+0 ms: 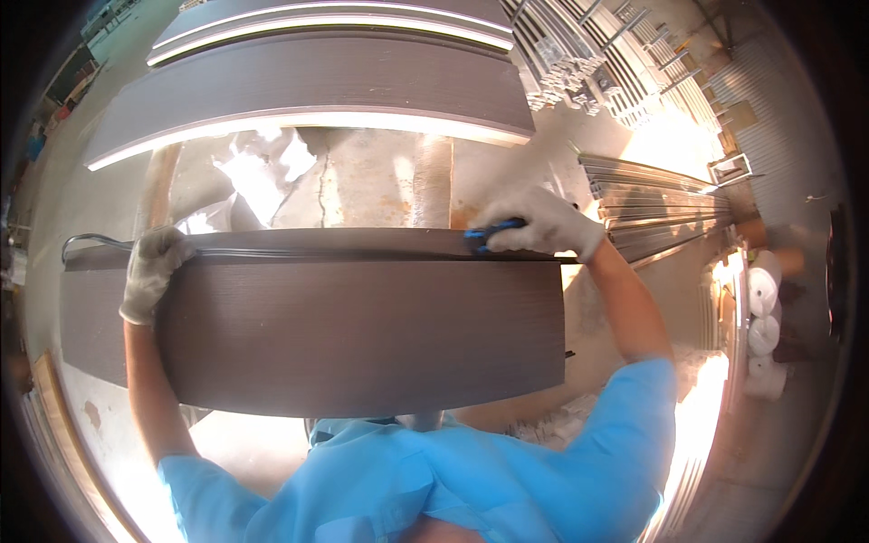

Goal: The person picks up large flat panels from a rack, places them on a workbench, and uses a blue utility knife to cut or trim edges. The person then stacks the trimmed panels and repeats the process with additional panels.

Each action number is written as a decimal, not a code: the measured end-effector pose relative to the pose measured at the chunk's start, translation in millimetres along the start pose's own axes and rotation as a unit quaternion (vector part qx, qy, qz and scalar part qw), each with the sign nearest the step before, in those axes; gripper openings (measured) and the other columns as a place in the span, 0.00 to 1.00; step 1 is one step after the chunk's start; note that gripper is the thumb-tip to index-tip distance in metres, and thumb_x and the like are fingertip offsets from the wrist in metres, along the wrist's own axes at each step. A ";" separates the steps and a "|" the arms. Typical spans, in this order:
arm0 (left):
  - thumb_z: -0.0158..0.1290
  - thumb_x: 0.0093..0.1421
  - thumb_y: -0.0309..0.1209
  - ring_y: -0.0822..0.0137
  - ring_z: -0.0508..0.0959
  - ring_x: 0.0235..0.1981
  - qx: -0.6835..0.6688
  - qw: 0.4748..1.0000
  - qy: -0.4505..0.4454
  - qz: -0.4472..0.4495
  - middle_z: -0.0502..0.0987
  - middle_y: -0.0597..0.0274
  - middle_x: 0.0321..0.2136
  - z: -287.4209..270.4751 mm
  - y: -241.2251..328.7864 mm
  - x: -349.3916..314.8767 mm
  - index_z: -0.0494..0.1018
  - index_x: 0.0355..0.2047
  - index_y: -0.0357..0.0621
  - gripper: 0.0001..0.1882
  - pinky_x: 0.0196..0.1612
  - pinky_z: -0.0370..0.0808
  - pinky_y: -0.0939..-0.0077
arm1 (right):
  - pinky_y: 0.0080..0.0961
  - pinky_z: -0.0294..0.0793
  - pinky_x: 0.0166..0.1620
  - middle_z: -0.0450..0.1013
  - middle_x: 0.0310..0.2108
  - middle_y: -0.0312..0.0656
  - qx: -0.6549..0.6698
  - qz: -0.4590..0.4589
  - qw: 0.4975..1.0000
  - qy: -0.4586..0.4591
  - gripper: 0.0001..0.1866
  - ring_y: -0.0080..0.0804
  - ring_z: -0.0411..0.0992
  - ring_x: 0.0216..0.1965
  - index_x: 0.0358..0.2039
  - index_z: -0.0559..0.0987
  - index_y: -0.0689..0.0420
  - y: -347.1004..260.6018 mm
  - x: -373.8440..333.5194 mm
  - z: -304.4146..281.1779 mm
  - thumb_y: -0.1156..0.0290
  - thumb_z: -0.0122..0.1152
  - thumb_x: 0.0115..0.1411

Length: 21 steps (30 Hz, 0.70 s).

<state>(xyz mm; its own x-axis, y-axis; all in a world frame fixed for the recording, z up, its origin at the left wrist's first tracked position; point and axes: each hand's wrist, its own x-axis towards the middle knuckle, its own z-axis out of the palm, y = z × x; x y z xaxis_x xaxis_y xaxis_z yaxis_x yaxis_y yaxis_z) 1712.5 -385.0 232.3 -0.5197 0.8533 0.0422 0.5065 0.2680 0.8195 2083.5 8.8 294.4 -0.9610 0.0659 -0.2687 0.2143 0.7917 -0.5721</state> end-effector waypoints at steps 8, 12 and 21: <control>0.59 0.56 0.29 0.76 0.60 0.19 0.029 0.999 -0.014 -0.020 0.61 0.68 0.15 9.4 6.3 11.4 0.67 0.17 0.36 0.16 0.23 0.58 0.74 | 0.28 0.74 0.41 0.81 0.34 0.42 0.057 0.022 0.997 0.040 0.15 0.34 0.78 0.35 0.42 0.84 0.55 -2.3 -4.2 17.7 0.66 0.70 0.54; 0.60 0.53 0.28 0.75 0.61 0.20 0.037 0.999 -0.011 0.022 0.61 0.67 0.16 9.8 13.1 12.5 0.67 0.18 0.37 0.14 0.24 0.60 0.72 | 0.30 0.73 0.38 0.82 0.31 0.40 0.037 -0.032 0.998 0.031 0.14 0.36 0.78 0.31 0.42 0.84 0.55 -24.0 27.9 23.7 0.66 0.68 0.55; 0.61 0.56 0.30 0.76 0.61 0.20 0.090 0.989 -0.018 0.116 0.61 0.68 0.16 8.7 6.5 12.9 0.67 0.18 0.38 0.16 0.24 0.59 0.74 | 0.35 0.74 0.37 0.80 0.28 0.39 -0.067 -0.119 0.991 0.015 0.10 0.36 0.78 0.28 0.37 0.85 0.46 -97.6 131.8 52.9 0.58 0.66 0.57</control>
<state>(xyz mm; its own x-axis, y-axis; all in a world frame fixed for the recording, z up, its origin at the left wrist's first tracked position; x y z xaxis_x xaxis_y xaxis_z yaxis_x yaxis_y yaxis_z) 1715.1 -368.4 233.2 -0.3516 0.9159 0.1937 0.7256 0.1359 0.6745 1945.2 -91.9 273.8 -0.9868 -0.1152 -0.1139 -0.0418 0.8605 -0.5078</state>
